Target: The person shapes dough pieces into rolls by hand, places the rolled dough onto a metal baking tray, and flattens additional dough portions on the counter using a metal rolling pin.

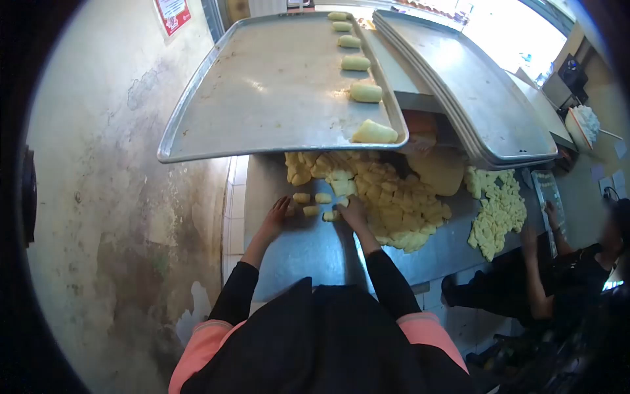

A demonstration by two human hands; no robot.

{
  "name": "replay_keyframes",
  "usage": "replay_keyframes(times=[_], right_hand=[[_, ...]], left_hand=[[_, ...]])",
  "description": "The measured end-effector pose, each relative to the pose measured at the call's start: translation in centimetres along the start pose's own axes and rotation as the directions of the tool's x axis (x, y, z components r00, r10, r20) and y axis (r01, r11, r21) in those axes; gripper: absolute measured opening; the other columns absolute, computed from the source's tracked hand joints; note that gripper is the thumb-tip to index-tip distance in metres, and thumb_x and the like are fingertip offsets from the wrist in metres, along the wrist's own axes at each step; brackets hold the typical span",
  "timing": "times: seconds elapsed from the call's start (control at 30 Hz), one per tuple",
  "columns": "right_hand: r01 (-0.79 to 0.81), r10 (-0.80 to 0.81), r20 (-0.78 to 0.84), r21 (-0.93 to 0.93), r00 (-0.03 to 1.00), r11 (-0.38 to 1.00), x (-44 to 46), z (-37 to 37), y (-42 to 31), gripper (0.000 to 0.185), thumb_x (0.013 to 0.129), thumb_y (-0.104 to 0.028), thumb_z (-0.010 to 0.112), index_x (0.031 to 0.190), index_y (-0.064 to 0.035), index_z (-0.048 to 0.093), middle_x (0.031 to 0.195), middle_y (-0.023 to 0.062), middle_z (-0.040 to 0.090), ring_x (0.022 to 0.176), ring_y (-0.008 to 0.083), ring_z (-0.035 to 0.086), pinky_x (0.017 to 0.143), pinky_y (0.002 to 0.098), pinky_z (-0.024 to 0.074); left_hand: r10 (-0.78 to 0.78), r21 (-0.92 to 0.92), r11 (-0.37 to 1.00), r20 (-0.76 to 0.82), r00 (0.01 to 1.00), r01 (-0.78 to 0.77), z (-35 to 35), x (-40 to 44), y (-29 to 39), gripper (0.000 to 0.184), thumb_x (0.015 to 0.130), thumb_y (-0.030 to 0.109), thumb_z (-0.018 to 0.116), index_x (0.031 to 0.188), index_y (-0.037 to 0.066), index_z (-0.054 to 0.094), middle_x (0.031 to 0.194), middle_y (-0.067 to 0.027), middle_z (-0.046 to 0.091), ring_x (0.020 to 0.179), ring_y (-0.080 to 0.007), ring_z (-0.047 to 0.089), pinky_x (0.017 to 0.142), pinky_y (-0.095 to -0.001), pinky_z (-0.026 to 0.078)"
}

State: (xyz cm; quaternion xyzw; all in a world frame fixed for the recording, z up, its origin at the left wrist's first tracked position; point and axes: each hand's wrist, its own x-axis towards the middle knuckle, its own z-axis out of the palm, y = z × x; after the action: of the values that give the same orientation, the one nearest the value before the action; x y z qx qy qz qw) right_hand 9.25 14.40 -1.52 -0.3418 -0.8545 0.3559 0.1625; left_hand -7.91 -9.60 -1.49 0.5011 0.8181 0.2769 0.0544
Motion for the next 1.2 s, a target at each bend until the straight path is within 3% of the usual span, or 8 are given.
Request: replay_keyframes(times=[0.07,0.17,0.27,0.5,0.63,0.8,0.9,1.2], right_hand=[[-0.146,0.14,0.161,0.024,0.977,0.989,-1.1,-2.0,-2.2,0.049,0.07,-0.029,0.076,0.108,-0.002,0.06,0.096,0.0189,0.067,0.091,0.0333,0.066,0.077,0.0409,0.0511],[0.302,-0.319,0.501,0.119,0.804,0.946,-6.5,-8.8,-12.4,0.043,0.078,-0.028,0.074,0.112,-0.0086,0.058,0.097,0.0119,0.066,0.088,0.0295,0.065,0.077,0.0388,0.0517],[0.353,-0.516,0.605,0.377,0.606,0.856,-11.5,-17.7,-26.1,0.042,0.083,-0.018,0.069,0.12,-0.0056,0.053,0.111,0.0125,0.062,0.101,0.0256,0.062,0.089,0.0378,0.0485],[0.618,-0.681,0.109,0.335,0.724,0.711,-7.1,-25.7,-37.8,0.034,0.079,-0.015,0.077,0.106,-0.0035,0.06,0.097,0.0042,0.066,0.089,0.0116,0.062,0.079,0.0265,0.0477],[0.671,-0.675,0.113,0.073,0.73,0.738,-1.2,-23.9,-38.1,0.038,0.085,-0.029,0.069,0.113,-0.0036,0.064,0.1,0.0084,0.067,0.085,0.0189,0.062,0.079,0.0321,0.0482],[0.696,-0.658,0.264,-0.083,0.706,0.713,0.0,-22.2,-37.3,0.045,0.089,-0.034,0.064,0.124,-0.007,0.063,0.113,0.0128,0.066,0.108,0.0267,0.055,0.095,0.0374,0.0432],[0.685,-0.628,0.354,-0.054,0.693,0.726,0.1,-22.6,-37.3,0.048,0.093,-0.038,0.058,0.131,-0.0089,0.06,0.121,0.015,0.063,0.12,0.029,0.047,0.105,0.0386,0.0355],[0.63,-0.641,0.196,0.121,0.742,0.767,0.8,-22.4,-38.1,0.036,0.091,-0.035,0.063,0.108,-0.0036,0.066,0.094,0.0103,0.067,0.09,0.0233,0.06,0.085,0.0371,0.0451]], left_hand=[[-0.001,0.179,0.984,0.086,0.996,-0.014,3.7,2.0,-3.2,0.042,0.089,0.014,0.051,0.129,0.003,0.052,0.138,-0.0195,0.048,0.127,-0.0376,0.045,0.106,-0.0447,0.039],[-0.238,0.086,0.971,0.358,0.903,0.223,1.5,3.4,-1.2,0.035,0.09,0.023,0.05,0.118,0.004,0.061,0.129,-0.0166,0.056,0.119,-0.0369,0.049,0.102,-0.0444,0.04],[-0.053,0.231,0.973,0.307,0.95,-0.02,4.8,3.8,-3.3,0.029,0.088,0.026,0.054,0.105,0.006,0.066,0.113,-0.0142,0.063,0.11,-0.0355,0.052,0.097,-0.0462,0.042],[0.052,0.314,0.931,0.391,0.919,-0.187,4.9,3.1,-3.7,0.026,0.079,0.025,0.064,0.096,0.005,0.067,0.096,-0.0167,0.062,0.104,-0.0388,0.052,0.092,-0.0479,0.043],[-0.041,-0.173,0.984,-0.007,0.999,0.039,2.6,1.0,-3.5,0.029,0.081,0.024,0.066,0.101,0.003,0.067,0.102,-0.0194,0.06,0.105,-0.0368,0.057,0.087,-0.0437,0.048],[-0.208,-0.514,0.829,0.081,0.975,0.22,-2.4,-0.9,-2.2,0.035,0.089,0.019,0.064,0.116,-0.004,0.06,0.112,-0.0177,0.064,0.103,-0.031,0.061,0.088,-0.0391,0.05],[-0.385,-0.88,0.401,0.089,0.919,0.253,-3.6,-4.1,-3.9,0.036,0.093,0.015,0.061,0.124,-0.003,0.058,0.113,-0.0125,0.066,0.097,-0.0185,0.065,0.086,-0.032,0.052],[-0.74,-0.98,0.196,-0.169,0.65,-0.033,-17.2,-12.4,-6.9,0.045,0.094,0.023,0.063,0.127,-0.005,0.05,0.115,-0.012,0.058,0.104,-0.0194,0.059,0.09,-0.032,0.05]])
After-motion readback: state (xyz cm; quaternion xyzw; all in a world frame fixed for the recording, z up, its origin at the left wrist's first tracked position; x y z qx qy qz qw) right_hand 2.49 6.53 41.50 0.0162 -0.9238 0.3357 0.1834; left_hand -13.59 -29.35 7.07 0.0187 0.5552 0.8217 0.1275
